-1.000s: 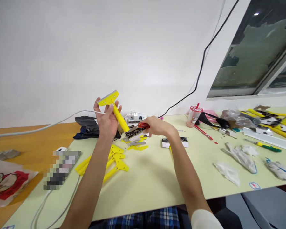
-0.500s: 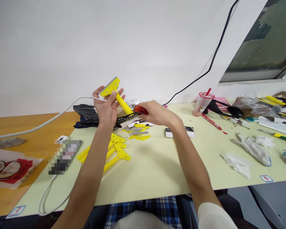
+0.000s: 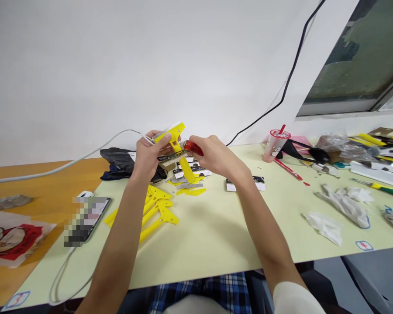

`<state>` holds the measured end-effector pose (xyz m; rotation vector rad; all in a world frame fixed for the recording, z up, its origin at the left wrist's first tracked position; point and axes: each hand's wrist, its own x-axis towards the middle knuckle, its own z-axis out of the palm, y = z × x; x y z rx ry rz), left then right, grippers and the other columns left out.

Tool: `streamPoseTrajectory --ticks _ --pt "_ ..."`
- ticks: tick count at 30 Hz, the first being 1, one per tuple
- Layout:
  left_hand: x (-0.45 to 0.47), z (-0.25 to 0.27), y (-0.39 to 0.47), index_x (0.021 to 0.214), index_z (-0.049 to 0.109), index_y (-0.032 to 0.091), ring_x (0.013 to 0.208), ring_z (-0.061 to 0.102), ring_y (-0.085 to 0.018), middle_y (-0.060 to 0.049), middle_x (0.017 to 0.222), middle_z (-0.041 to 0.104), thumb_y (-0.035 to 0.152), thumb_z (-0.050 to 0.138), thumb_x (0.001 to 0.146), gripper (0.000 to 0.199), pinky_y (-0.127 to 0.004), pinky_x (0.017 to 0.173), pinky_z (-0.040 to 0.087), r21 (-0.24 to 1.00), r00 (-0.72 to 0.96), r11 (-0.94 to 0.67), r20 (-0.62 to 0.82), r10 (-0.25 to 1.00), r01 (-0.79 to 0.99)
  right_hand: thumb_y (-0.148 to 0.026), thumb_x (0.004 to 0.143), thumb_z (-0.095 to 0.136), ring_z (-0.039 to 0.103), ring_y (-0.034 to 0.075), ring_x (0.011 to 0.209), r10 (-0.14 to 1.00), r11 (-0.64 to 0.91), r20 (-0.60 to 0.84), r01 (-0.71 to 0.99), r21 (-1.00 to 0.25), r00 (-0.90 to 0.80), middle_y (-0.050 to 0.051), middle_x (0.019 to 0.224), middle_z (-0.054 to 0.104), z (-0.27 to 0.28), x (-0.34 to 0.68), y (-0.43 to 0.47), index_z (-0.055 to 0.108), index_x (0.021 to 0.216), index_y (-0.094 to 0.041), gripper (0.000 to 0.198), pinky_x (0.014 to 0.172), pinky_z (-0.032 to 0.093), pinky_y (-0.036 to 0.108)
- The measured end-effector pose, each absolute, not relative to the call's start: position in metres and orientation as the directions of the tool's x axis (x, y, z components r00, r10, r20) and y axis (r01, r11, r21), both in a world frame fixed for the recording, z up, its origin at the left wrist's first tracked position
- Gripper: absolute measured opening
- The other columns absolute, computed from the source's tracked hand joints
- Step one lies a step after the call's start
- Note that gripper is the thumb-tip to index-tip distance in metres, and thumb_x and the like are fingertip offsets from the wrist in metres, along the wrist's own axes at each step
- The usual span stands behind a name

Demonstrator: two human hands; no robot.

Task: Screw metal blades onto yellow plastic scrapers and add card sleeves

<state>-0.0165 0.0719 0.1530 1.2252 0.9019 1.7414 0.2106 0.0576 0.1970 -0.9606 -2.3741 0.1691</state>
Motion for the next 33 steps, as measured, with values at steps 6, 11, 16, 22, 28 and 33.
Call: streamPoseTrajectory --ticks 6,11,16,22,28,33 --pt "-0.014 0.15 0.074 0.087 0.08 0.017 0.119 0.075 -0.03 -0.012 0.12 0.08 0.042 0.102 0.062 0.042 -0.041 0.106 0.06 0.91 -0.148 -0.386 0.365 0.919 -0.152 -0.028 0.106 0.059 0.055 0.019 0.074 0.653 0.736 0.547 0.607 -0.298 -0.523 0.005 0.091 0.069 0.198 0.212 0.057 0.062 0.099 -0.021 0.011 0.07 0.04 0.031" --pt "-0.01 0.147 0.076 0.084 0.08 0.017 0.11 0.077 -0.029 -0.01 0.109 0.081 0.042 0.103 0.059 0.043 -0.04 0.1 0.061 0.93 -0.07 -0.328 0.321 0.945 -0.165 -0.025 0.107 0.057 0.065 0.028 0.111 0.616 0.754 0.603 0.601 -0.266 -0.506 0.019 0.145 0.059 0.194 0.214 0.062 0.064 0.118 -0.019 0.016 0.094 0.049 0.039" --pt "-0.013 0.147 0.071 0.09 0.079 0.016 0.085 0.077 -0.024 -0.007 0.091 0.079 0.043 0.101 0.059 0.047 -0.031 0.076 0.061 0.943 -0.009 -0.331 0.331 0.944 -0.018 -0.028 0.106 0.058 0.063 0.028 0.107 0.639 0.75 0.506 0.614 -0.246 -0.578 0.014 0.12 0.068 0.196 0.224 0.063 0.061 0.108 -0.02 0.009 0.091 0.047 0.037" --pt "-0.014 0.152 0.055 0.132 0.07 0.022 0.076 0.076 -0.023 -0.006 0.091 0.081 0.037 0.1 0.06 0.08 -0.028 0.065 0.057 0.967 0.291 -0.253 0.232 0.928 0.036 -0.033 0.103 0.065 0.06 0.017 0.068 0.77 0.624 0.185 0.66 -0.418 -0.611 0.002 0.092 0.069 0.205 0.237 0.058 0.057 0.105 -0.024 0.013 0.068 0.039 0.031" --pt "-0.013 0.133 0.056 0.132 0.071 0.022 0.085 0.078 -0.022 -0.008 0.108 0.082 0.035 0.094 0.075 0.063 -0.028 0.073 0.062 0.983 0.352 -0.055 0.114 0.929 -0.173 -0.038 0.094 0.076 0.061 0.021 0.084 0.757 0.644 0.264 0.614 -0.457 -0.598 0.003 0.102 0.072 0.21 0.253 0.06 0.059 0.113 -0.025 0.029 0.072 0.04 0.032" --pt "-0.019 0.102 0.019 0.124 0.076 0.02 0.124 0.074 -0.033 -0.016 0.132 0.077 0.048 0.08 0.092 0.043 -0.044 0.105 0.062 0.936 0.304 0.117 -0.011 0.953 -0.332 -0.037 0.094 0.075 0.053 0.018 0.077 0.745 0.66 0.276 0.615 -0.431 -0.607 0.001 0.088 0.066 0.212 0.268 0.066 0.064 0.1 -0.022 0.02 0.072 0.037 0.032"
